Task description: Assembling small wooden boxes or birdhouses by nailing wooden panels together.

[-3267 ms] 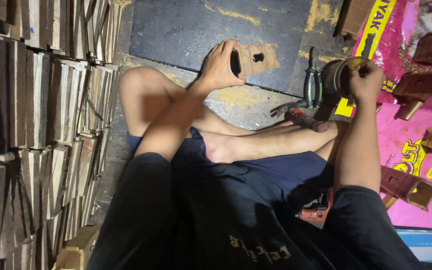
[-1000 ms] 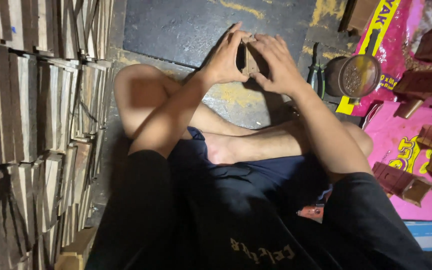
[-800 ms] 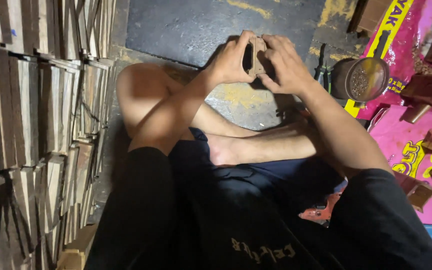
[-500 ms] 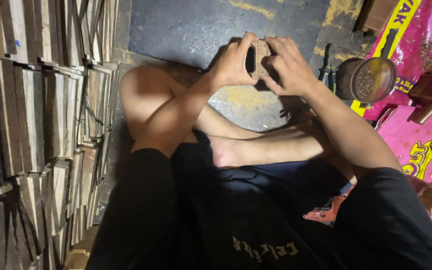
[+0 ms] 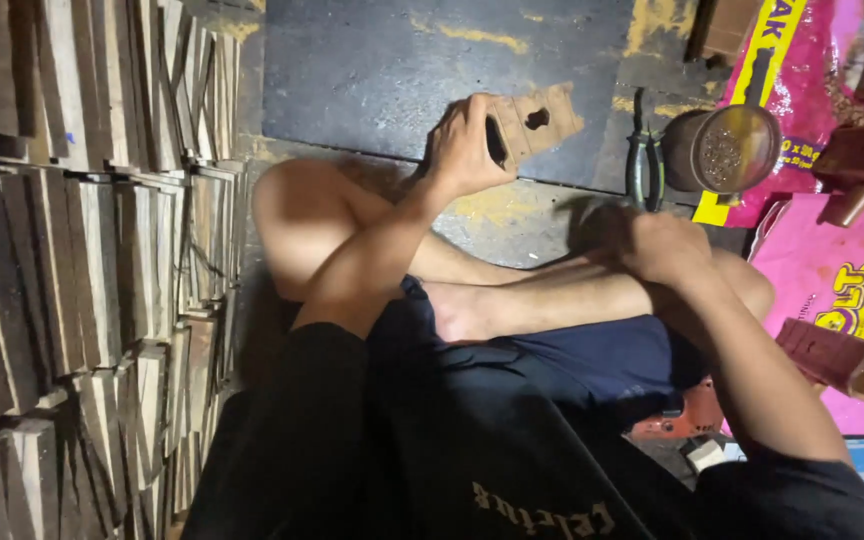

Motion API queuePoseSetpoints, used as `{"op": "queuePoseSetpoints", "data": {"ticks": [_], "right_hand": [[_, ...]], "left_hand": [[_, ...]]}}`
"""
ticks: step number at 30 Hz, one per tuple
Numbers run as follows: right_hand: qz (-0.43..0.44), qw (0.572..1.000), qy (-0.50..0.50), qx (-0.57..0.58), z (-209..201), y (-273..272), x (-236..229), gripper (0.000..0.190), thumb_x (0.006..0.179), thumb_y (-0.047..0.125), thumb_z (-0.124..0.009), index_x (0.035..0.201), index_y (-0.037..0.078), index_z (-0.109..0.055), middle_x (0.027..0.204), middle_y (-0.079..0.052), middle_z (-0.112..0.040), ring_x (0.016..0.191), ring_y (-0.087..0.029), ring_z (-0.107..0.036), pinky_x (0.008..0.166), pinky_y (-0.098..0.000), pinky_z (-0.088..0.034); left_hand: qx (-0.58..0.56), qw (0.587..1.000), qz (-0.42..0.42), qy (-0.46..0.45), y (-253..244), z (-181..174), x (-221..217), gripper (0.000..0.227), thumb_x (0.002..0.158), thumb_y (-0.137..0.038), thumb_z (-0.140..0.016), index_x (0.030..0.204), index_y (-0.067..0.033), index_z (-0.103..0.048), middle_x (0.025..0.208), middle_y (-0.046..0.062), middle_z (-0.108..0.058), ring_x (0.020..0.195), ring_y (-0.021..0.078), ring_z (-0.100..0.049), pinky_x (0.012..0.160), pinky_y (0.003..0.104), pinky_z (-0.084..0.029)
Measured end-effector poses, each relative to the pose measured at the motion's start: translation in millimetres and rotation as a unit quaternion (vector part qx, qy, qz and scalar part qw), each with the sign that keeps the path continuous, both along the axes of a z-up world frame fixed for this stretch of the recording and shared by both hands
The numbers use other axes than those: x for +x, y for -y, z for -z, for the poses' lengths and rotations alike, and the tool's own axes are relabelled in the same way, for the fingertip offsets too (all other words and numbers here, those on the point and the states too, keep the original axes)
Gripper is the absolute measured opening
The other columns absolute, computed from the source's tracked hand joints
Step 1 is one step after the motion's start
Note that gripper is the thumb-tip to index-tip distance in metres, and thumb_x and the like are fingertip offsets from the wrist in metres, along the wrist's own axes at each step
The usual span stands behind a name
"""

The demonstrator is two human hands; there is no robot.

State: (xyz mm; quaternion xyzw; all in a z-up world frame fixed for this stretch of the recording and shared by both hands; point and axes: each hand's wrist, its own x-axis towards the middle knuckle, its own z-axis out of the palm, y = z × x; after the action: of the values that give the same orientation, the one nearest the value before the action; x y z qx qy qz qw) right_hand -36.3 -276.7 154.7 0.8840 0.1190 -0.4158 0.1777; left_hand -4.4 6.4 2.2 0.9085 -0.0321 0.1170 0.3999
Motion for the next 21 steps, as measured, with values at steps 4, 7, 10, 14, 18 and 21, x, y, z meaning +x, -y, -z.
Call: {"op": "queuePoseSetpoints", "data": {"ticks": [4,7,10,14,18,21], "right_hand": [[0.173,0.846,0.115,0.490,-6,-4,-17,0.049,0.095,0.008,-0.064,0.143,0.000,-0.052,0.123,-0.020,-0.065,0.107,-0.036,-0.064,0.092,-0.0448,-0.048],[0.279,0.717,0.056,0.637,-18,-28,-25,0.063,0.096,0.000,-0.064,0.154,0.001,-0.041,0.122,-0.013,-0.058,0.102,-0.019,-0.054,0.090,-0.0302,-0.043],[0.282,0.690,0.107,0.658,-19,-53,-27,0.052,0.100,0.000,-0.060,0.150,-0.001,-0.045,0.121,-0.013,-0.059,0.091,-0.016,-0.053,0.081,-0.0260,-0.045],[0.201,0.674,0.222,0.675,-1,-55,-22,0.037,0.105,-0.004,-0.055,0.141,-0.011,-0.050,0.129,-0.020,-0.058,0.096,-0.022,-0.056,0.083,-0.0312,-0.050],[0.156,0.761,0.223,0.589,-9,-63,-23,0.024,0.101,-0.001,-0.063,0.122,-0.010,-0.060,0.136,-0.023,-0.067,0.122,-0.034,-0.067,0.099,-0.0377,-0.051],[0.144,0.721,0.262,0.625,-13,-61,-25,0.028,0.105,0.000,-0.062,0.130,-0.012,-0.060,0.108,-0.020,-0.068,0.083,-0.025,-0.061,0.073,-0.0345,-0.050]], "left_hand": [[-0.007,1.000,-0.020,0.022,3,-1,-6,0.077,0.061,-0.029,-0.086,0.124,-0.0086,-0.047,0.105,0.016,-0.067,0.092,0.0397,-0.069,0.076,0.050,-0.059],[-0.001,0.999,-0.037,0.023,11,-8,-6,0.078,0.070,-0.053,-0.078,0.125,-0.0070,-0.047,0.105,0.019,-0.066,0.093,0.0407,-0.069,0.077,0.053,-0.058],[0.001,0.999,-0.046,-0.014,10,5,-8,0.087,0.067,-0.057,-0.080,0.130,-0.0096,-0.045,0.111,0.019,-0.064,0.097,0.0401,-0.068,0.081,0.054,-0.057],[-0.009,0.999,-0.045,0.000,14,8,-8,0.093,0.055,-0.034,-0.092,0.133,-0.0149,-0.044,0.115,0.014,-0.063,0.099,0.0347,-0.068,0.081,0.048,-0.059],[-0.009,0.998,-0.055,0.030,15,1,-6,0.079,0.064,-0.032,-0.085,0.130,-0.0109,-0.046,0.109,0.015,-0.065,0.093,0.0370,-0.069,0.078,0.048,-0.059],[-0.011,0.999,-0.044,0.008,14,10,-8,0.090,0.056,-0.033,-0.091,0.130,-0.0108,-0.045,0.112,0.015,-0.065,0.095,0.0353,-0.070,0.078,0.048,-0.060]]}}
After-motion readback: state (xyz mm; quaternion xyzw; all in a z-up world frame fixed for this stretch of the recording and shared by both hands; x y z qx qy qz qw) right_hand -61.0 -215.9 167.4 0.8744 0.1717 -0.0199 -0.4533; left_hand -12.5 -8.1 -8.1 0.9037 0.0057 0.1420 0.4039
